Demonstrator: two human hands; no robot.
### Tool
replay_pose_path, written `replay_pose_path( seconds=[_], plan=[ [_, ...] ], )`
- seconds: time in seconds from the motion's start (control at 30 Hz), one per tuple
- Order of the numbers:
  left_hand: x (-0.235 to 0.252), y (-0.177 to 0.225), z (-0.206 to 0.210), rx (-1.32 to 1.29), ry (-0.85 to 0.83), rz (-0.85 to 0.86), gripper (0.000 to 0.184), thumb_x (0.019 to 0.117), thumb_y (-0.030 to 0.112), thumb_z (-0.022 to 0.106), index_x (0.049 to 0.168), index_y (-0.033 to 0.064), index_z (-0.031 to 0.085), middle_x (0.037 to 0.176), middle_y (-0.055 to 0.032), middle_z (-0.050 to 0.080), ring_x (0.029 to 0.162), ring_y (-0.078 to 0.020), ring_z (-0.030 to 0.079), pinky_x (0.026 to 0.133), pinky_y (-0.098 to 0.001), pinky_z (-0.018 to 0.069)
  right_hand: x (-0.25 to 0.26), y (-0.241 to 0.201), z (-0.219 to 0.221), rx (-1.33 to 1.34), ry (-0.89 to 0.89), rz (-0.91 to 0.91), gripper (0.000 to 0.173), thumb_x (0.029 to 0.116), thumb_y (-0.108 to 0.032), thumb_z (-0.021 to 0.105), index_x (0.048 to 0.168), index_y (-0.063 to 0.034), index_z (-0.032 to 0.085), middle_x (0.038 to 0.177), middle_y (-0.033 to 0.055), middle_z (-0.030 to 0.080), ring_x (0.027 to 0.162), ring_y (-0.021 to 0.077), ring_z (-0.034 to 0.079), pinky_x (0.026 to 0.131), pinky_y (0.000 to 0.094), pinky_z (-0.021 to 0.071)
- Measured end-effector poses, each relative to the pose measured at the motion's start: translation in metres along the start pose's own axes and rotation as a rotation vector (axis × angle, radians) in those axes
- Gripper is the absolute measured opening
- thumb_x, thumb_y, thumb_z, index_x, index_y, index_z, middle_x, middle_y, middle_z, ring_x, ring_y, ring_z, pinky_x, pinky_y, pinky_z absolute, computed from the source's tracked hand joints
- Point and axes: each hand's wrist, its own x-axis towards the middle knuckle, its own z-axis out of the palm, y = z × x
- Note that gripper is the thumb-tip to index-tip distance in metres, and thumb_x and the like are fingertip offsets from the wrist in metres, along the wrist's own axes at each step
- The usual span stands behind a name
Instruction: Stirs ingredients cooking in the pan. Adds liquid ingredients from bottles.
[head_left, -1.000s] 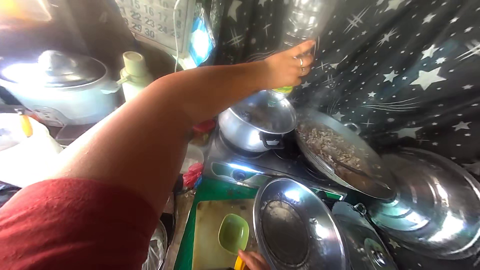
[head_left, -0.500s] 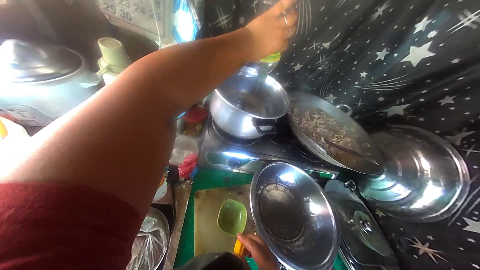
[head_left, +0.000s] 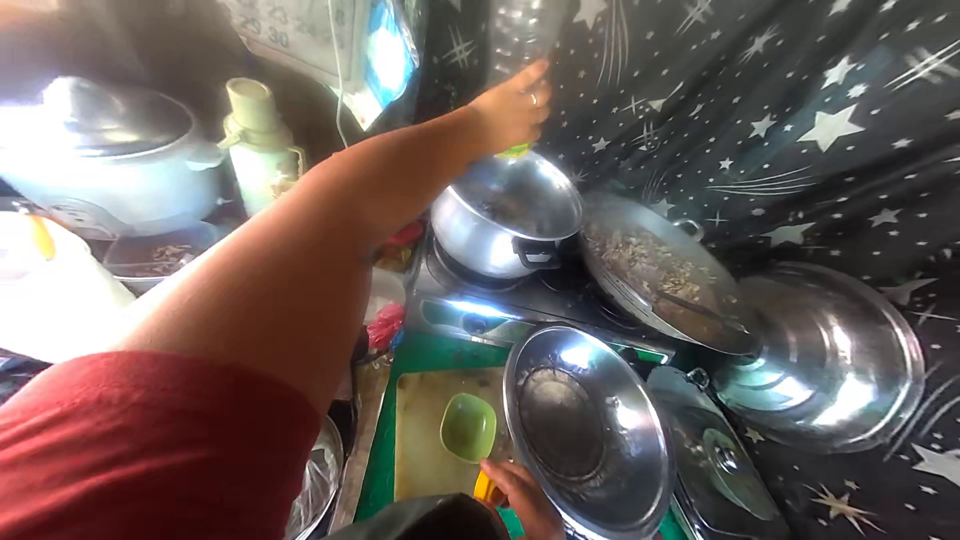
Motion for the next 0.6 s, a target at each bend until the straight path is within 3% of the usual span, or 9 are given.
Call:
replay_pose_path(
  seconds=[0.1, 0.2, 0.27, 0.4, 0.5, 0.6],
  plan=[
    [-0.019, 0.0, -0.001, -0.146, -0.155, -0.225, 0.048, 0.0862, -0.013, 0.065, 0.13, 0.0076, 0.066, 0.136, -0.0179, 0.06, 0.141, -0.0409, 0.041, 0.124, -0.0653, 0.0072, -0.001, -0.006, -0.003, -0.032, -0.003, -0.013, 0.03, 0.0925, -0.011, 0.071, 0.117, 0.0051, 0.073, 0.102, 0.0192, 0.072, 0.087, 0.0187, 0.07, 0.081, 0.0279, 0.0595],
    [-0.043, -0.003, -0.002, -0.367, -0.272, -0.487, 0.073, 0.0701, 0.007, 0.085, 0.138, 0.0125, 0.06, 0.14, -0.0224, 0.055, 0.139, -0.0479, 0.04, 0.121, -0.0712, 0.0055, 0.001, -0.016, -0.003, -0.057, -0.012, -0.007, 0.03, 0.0915, -0.011, 0.073, 0.118, 0.0022, 0.074, 0.103, 0.018, 0.073, 0.086, 0.0195, 0.072, 0.08, 0.0292, 0.0605],
    [-0.061, -0.008, -0.006, -0.508, -0.284, -0.647, 0.084, 0.0643, 0.023, 0.09, 0.141, 0.0154, 0.058, 0.144, -0.0247, 0.053, 0.14, -0.0506, 0.039, 0.118, -0.074, 0.0148, 0.004, -0.02, -0.003, -0.078, 0.005, -0.024, 0.029, 0.0913, -0.014, 0.074, 0.118, -0.0016, 0.075, 0.103, 0.0148, 0.074, 0.086, 0.0174, 0.072, 0.079, 0.028, 0.0607],
    [-0.118, -0.018, -0.022, -0.873, -0.18, -0.865, 0.084, 0.0679, 0.035, 0.09, 0.142, 0.0127, 0.057, 0.135, -0.0298, 0.058, 0.13, -0.0533, 0.049, 0.1, -0.0751, 0.0406, 0.015, -0.019, -0.005, -0.144, 0.104, -0.155, 0.032, 0.0904, -0.021, 0.073, 0.117, -0.0045, 0.075, 0.102, 0.0091, 0.074, 0.083, 0.0089, 0.071, 0.075, 0.022, 0.0609],
    [-0.169, 0.001, -0.043, -1.196, 0.031, -0.925, 0.085, 0.0693, 0.034, 0.093, 0.142, 0.0086, 0.056, 0.127, -0.0223, 0.065, 0.12, -0.0406, 0.062, 0.101, -0.0657, 0.0472, 0.03, -0.034, -0.019, -0.082, 0.209, -0.2, 0.035, 0.0918, -0.021, 0.074, 0.119, -0.0002, 0.072, 0.107, 0.0088, 0.074, 0.089, 0.0046, 0.071, 0.079, 0.0193, 0.0606],
    [-0.227, 0.07, -0.089, -1.533, 0.207, -0.774, 0.084, 0.067, 0.018, 0.095, 0.141, 0.0084, 0.056, 0.121, -0.0112, 0.07, 0.108, -0.0208, 0.069, 0.096, -0.0454, 0.0571, 0.04, -0.054, -0.033, 0.05, 0.359, -0.282, 0.035, 0.0936, -0.017, 0.074, 0.124, -0.0013, 0.067, 0.114, 0.0031, 0.072, 0.094, 0.0032, 0.07, 0.083, 0.0207, 0.0617]
  ],
)
